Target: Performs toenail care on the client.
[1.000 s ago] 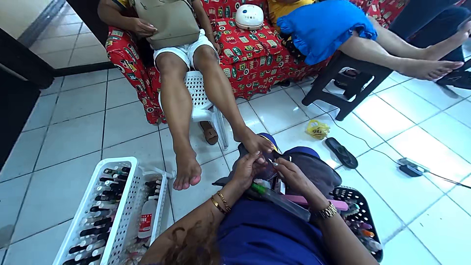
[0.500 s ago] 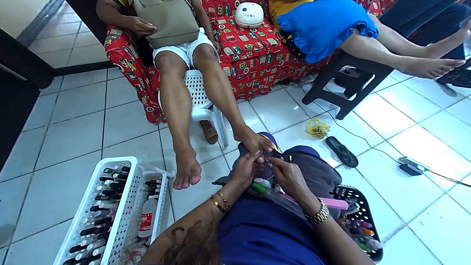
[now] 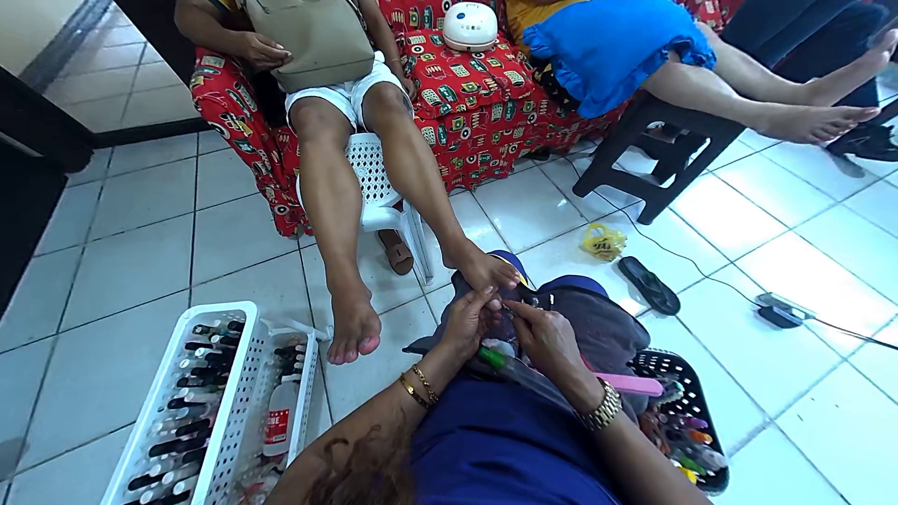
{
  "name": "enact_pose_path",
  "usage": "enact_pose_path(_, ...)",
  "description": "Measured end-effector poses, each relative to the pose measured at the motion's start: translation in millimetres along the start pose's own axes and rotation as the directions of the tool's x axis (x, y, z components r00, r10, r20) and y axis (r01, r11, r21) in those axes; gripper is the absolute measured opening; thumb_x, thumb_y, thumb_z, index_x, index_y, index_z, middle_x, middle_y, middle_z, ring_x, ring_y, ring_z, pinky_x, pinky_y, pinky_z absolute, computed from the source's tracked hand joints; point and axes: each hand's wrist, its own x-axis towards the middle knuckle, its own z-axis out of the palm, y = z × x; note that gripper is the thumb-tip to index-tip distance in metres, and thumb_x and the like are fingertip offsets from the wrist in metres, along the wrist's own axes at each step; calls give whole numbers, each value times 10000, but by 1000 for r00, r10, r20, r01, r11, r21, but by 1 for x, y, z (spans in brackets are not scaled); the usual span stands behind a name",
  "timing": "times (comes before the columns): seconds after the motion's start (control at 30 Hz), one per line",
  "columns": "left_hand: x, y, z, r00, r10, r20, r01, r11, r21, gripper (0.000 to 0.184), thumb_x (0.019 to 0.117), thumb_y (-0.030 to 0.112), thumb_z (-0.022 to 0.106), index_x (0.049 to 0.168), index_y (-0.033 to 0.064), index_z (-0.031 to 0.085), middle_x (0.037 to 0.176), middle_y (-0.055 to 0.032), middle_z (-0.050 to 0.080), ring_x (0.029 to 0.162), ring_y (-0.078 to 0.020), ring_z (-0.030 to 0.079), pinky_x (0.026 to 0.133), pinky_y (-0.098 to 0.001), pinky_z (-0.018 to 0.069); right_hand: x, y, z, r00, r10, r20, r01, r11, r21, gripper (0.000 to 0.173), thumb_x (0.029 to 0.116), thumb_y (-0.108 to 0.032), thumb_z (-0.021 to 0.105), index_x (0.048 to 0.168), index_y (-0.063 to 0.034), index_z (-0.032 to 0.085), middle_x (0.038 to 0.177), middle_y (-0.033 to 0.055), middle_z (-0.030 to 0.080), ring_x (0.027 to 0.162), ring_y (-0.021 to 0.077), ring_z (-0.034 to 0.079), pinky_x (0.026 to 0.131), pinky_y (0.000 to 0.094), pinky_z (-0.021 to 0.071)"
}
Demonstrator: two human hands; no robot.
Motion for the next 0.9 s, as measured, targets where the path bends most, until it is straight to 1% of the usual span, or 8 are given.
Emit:
enact_pose_path(0.17, -1, 0, 1, 1000, 4, -10, -4, 1000, 8, 231, 1094, 145, 455, 976, 15, 606, 753, -35, 653, 612, -85, 639, 605, -207, 560, -1, -1, 1, 999, -29, -42, 27, 999, -34, 327, 975, -73, 510, 1165, -45, 775, 798, 199, 738, 732, 411, 714, 686, 602, 515)
enact_pose_path(0.3, 0, -2, 0, 1000, 11, -17, -11, 1000, 3, 217, 1089, 141, 467, 977, 15, 604, 755, -36, 654, 616, -86, 639, 607, -210, 561, -3, -1, 2, 996, -55, -73, 51, 997, -51, 322, 963, -64, 516, 1144, -40, 781, 768, 193, 730, 698, 402, 710, 652, 590, 520)
enact_pose_path(0.4, 0, -2, 0, 1000, 14, -15, -14, 1000, 5, 214, 1088, 136, 469, 978, 13, 604, 760, -38, 656, 627, -89, 644, 614, -213, 562, -4, -3, 2, 996, -50, -68, 47, 998, -46, 322, 967, -61, 510, 1148, -32, 775, 768, 191, 726, 694, 396, 709, 646, 584, 523)
enact_pose_path(0.67, 0, -1, 2, 999, 7, -32, -6, 1000, 11, 212, 1084, 127, 477, 959, 12, 605, 756, -38, 658, 629, -91, 647, 616, -213, 562, -2, -6, 2, 1000, -2, -23, 1, 999, -33, 324, 992, -56, 493, 1182, -16, 753, 807, 213, 729, 746, 421, 714, 689, 595, 528)
enact_pose_path(0.77, 1, -2, 1, 1000, 11, -25, -11, 1000, 17, 204, 1085, 127, 472, 982, 9, 604, 770, -41, 661, 637, -94, 650, 615, -215, 563, -2, -5, 3, 1000, -5, -19, 4, 999, -32, 322, 994, -63, 492, 1178, -11, 750, 799, 211, 724, 738, 417, 711, 690, 593, 528)
enact_pose_path(0.9, 1, -1, 1, 1000, 10, -24, -10, 1000, 21, 214, 1087, 125, 466, 968, 12, 604, 765, -41, 661, 635, -92, 651, 613, -213, 563, -1, -7, 3, 1000, 8, -15, -8, 999, -34, 323, 993, -50, 489, 1177, -9, 750, 815, 215, 728, 758, 420, 716, 701, 591, 531)
